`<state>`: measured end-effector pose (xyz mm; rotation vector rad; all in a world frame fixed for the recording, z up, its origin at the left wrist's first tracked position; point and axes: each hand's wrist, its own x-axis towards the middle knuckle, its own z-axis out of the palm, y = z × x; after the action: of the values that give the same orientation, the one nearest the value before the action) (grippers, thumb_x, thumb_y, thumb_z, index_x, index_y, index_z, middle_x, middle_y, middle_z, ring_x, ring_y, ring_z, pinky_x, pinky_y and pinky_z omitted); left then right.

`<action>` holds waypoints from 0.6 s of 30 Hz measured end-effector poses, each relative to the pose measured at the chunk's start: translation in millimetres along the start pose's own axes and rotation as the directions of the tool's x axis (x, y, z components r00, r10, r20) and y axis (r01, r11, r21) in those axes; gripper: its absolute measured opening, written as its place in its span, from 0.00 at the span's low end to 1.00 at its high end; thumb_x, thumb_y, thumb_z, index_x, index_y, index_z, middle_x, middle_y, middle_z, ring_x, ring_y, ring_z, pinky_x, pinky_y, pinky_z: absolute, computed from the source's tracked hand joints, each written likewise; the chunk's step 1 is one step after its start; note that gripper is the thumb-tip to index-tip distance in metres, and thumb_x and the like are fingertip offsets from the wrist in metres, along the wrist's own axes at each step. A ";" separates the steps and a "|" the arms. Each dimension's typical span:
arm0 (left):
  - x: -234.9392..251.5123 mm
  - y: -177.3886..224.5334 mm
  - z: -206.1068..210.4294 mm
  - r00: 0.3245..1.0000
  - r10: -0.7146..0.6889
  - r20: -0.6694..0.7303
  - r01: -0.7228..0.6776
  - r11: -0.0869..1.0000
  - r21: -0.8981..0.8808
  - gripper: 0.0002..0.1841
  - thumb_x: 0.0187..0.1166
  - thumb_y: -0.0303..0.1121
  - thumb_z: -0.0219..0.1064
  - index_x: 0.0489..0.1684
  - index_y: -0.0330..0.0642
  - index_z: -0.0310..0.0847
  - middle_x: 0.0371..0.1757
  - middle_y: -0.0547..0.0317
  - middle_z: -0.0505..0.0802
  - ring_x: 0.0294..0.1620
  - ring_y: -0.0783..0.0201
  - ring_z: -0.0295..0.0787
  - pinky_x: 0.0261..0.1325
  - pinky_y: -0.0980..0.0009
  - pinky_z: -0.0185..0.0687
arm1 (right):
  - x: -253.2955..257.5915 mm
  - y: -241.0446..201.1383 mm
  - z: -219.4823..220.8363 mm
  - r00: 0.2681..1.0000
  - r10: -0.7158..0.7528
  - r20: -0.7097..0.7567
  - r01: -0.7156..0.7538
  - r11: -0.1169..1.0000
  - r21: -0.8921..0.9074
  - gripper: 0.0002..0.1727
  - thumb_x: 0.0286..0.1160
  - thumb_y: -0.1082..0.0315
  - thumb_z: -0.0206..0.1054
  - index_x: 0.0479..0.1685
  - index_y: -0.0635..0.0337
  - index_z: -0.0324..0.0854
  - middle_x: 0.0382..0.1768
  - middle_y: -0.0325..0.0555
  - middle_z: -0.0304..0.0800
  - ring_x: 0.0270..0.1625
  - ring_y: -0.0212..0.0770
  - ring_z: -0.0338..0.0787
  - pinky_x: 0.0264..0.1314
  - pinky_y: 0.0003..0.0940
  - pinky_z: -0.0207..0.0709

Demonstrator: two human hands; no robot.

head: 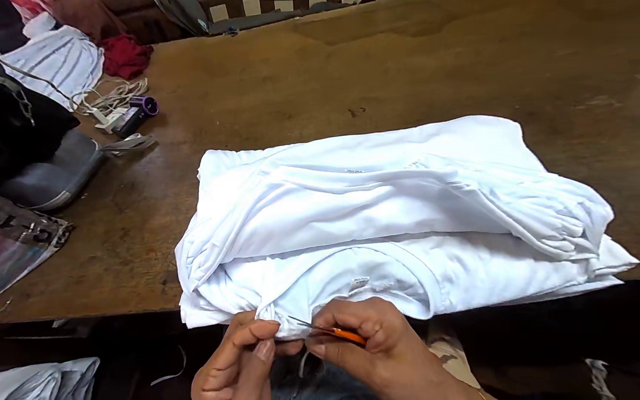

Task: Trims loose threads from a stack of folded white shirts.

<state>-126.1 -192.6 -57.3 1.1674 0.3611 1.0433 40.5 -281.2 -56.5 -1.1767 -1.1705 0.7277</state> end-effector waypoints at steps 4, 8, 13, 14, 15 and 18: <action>-1.1 -2.7 10.8 0.999 -0.018 -0.047 0.019 0.999 0.029 0.15 0.65 0.24 0.81 0.50 0.40 0.88 0.52 0.57 0.91 0.47 0.66 0.94 0.49 0.68 0.96 | -9.2 4.2 -3.3 0.964 -0.254 0.079 0.264 0.946 -0.190 0.06 0.78 0.71 0.66 0.38 0.66 0.84 0.29 0.47 0.89 0.31 0.28 0.86 0.33 0.19 0.78; -2.0 -5.0 17.1 0.995 -0.042 -0.086 0.043 0.999 0.007 0.24 0.56 0.18 0.85 0.52 0.37 0.83 0.54 0.55 0.90 0.50 0.63 0.94 0.50 0.65 0.97 | -13.4 -1.1 -4.7 0.941 -0.313 0.128 0.338 0.852 -0.399 0.08 0.81 0.68 0.61 0.38 0.62 0.84 0.27 0.45 0.87 0.29 0.34 0.85 0.29 0.25 0.75; -2.9 -1.4 20.6 0.990 -0.081 -0.111 0.085 0.996 0.025 0.27 0.52 0.12 0.83 0.53 0.33 0.78 0.54 0.51 0.90 0.42 0.61 0.96 0.44 0.63 0.98 | -25.9 -2.0 -9.0 0.936 -0.297 0.187 0.350 0.817 -0.457 0.13 0.87 0.63 0.58 0.38 0.62 0.83 0.27 0.47 0.82 0.30 0.41 0.83 0.30 0.31 0.73; -3.2 -0.3 21.0 0.991 -0.088 -0.102 0.091 0.996 0.021 0.28 0.53 0.13 0.83 0.55 0.33 0.78 0.55 0.51 0.90 0.41 0.61 0.96 0.43 0.64 0.98 | -28.0 -4.3 -11.5 0.942 -0.288 0.174 0.336 0.792 -0.510 0.18 0.89 0.56 0.57 0.41 0.61 0.83 0.28 0.48 0.83 0.32 0.42 0.83 0.31 0.32 0.74; -3.3 1.4 21.3 0.991 -0.096 -0.091 0.097 0.995 0.012 0.29 0.53 0.14 0.83 0.56 0.33 0.77 0.55 0.51 0.90 0.41 0.61 0.96 0.42 0.64 0.98 | -29.9 -6.8 -15.9 0.948 -0.280 0.150 0.313 0.751 -0.581 0.25 0.90 0.48 0.54 0.46 0.62 0.84 0.31 0.49 0.84 0.34 0.44 0.84 0.33 0.34 0.76; -3.1 9.4 22.1 0.985 -0.139 -0.098 0.139 0.990 -0.008 0.30 0.52 0.14 0.83 0.57 0.33 0.78 0.56 0.51 0.91 0.41 0.62 0.96 0.41 0.65 0.98 | -33.7 0.4 -32.4 0.940 -0.334 0.063 0.254 0.567 -0.784 0.26 0.94 0.47 0.45 0.59 0.56 0.84 0.35 0.47 0.84 0.36 0.41 0.84 0.33 0.33 0.76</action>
<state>-116.4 -207.7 -41.1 1.0769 0.5122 0.9803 61.8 -321.8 -65.9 -1.6449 -1.6275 -0.1715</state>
